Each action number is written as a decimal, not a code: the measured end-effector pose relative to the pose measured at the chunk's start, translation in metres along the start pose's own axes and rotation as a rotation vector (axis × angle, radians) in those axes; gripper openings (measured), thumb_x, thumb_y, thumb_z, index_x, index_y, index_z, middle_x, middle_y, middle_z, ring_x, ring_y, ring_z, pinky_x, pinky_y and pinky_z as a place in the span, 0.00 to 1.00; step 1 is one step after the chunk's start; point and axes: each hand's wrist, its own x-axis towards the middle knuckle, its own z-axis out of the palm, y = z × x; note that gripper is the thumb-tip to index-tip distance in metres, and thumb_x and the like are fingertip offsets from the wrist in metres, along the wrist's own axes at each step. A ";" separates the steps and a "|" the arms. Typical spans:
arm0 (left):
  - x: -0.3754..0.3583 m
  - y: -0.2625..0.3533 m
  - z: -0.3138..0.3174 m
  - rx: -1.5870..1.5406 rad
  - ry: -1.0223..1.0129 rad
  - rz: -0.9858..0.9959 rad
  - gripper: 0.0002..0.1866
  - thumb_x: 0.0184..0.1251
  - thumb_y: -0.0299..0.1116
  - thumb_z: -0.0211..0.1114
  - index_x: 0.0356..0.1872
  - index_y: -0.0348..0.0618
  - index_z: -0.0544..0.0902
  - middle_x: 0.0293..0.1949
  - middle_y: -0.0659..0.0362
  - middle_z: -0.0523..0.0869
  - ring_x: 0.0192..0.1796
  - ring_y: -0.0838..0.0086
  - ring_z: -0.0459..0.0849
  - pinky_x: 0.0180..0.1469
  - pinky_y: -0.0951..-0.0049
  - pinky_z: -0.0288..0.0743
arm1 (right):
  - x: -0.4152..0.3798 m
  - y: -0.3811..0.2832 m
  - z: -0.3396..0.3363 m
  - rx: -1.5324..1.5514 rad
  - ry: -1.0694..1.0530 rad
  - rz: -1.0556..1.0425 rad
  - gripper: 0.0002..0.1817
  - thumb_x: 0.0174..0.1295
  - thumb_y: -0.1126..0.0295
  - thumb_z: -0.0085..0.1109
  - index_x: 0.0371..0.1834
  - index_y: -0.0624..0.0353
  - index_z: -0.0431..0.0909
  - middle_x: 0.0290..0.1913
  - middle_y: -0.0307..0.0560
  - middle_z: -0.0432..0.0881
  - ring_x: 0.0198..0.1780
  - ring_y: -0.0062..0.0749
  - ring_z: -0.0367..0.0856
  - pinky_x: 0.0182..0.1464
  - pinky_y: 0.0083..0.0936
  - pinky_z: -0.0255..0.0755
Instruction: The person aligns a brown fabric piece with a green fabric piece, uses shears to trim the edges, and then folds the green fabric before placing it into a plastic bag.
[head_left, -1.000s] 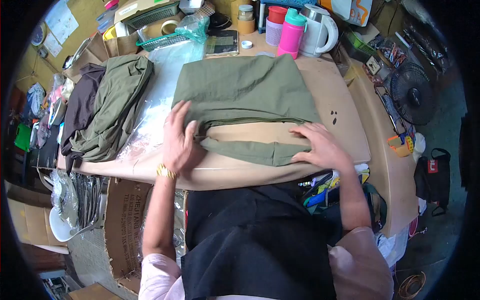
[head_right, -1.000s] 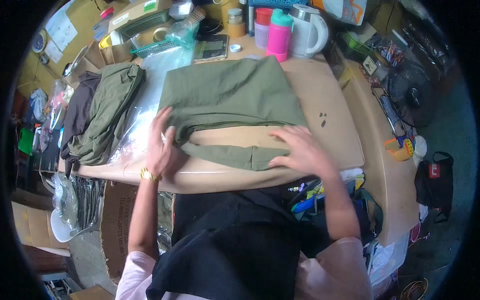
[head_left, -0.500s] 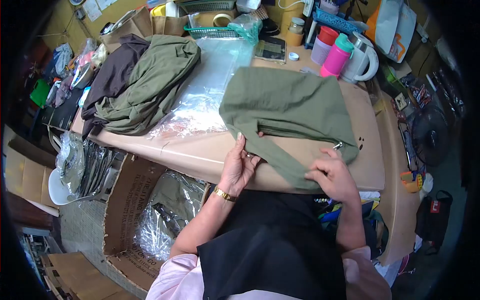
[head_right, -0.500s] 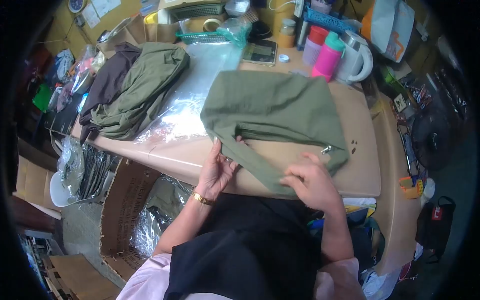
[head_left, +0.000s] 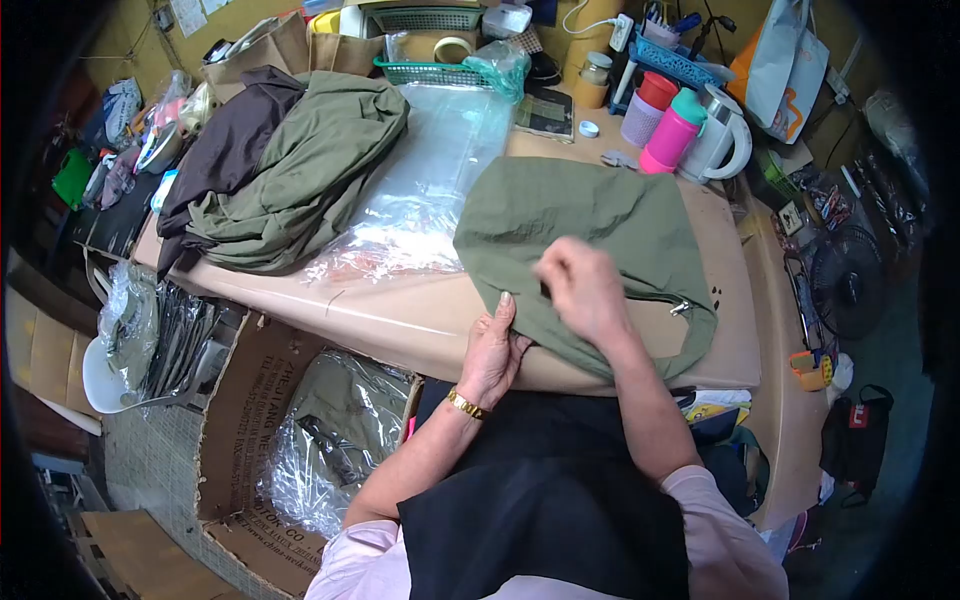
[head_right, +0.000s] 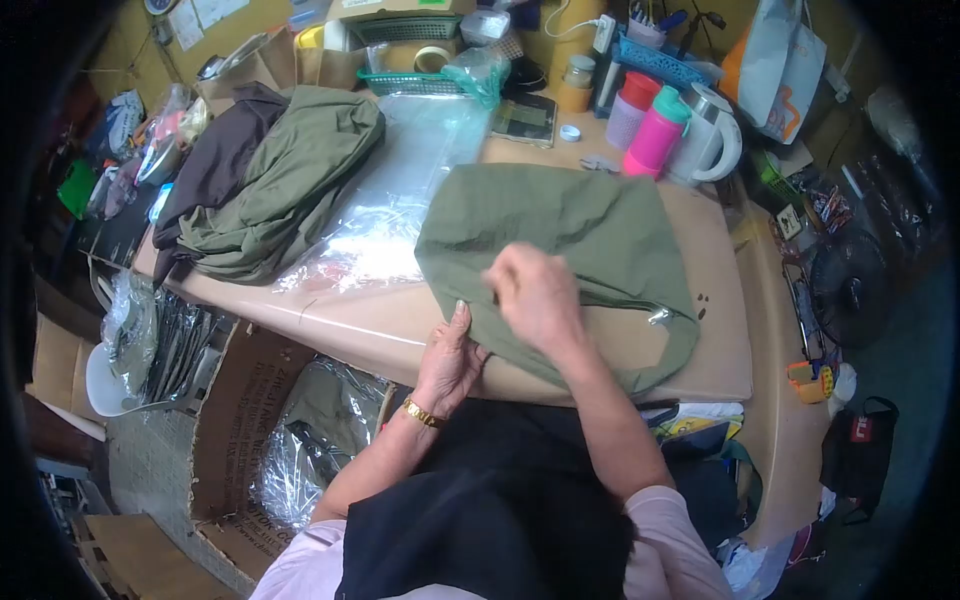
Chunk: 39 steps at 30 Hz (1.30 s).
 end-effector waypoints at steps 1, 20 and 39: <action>-0.001 0.001 -0.001 -0.012 0.013 0.003 0.19 0.79 0.43 0.56 0.58 0.39 0.76 0.54 0.55 0.84 0.53 0.70 0.85 0.56 0.65 0.83 | 0.007 0.001 -0.005 -0.002 -0.001 -0.003 0.09 0.64 0.67 0.62 0.31 0.60 0.77 0.27 0.46 0.83 0.31 0.46 0.82 0.36 0.40 0.73; -0.008 -0.001 -0.008 -0.013 -0.145 -0.067 0.11 0.74 0.35 0.64 0.49 0.39 0.83 0.47 0.59 0.88 0.47 0.75 0.86 0.52 0.69 0.82 | 0.003 -0.018 -0.027 0.008 -0.096 0.146 0.15 0.65 0.63 0.63 0.27 0.64 0.78 0.23 0.55 0.79 0.27 0.42 0.79 0.32 0.37 0.71; 0.009 0.023 0.004 -0.087 0.008 0.067 0.19 0.77 0.43 0.59 0.57 0.40 0.78 0.53 0.56 0.86 0.53 0.70 0.86 0.54 0.66 0.84 | -0.017 -0.004 -0.024 0.155 -0.174 0.195 0.14 0.58 0.69 0.72 0.26 0.63 0.75 0.14 0.38 0.66 0.20 0.17 0.61 0.23 0.27 0.59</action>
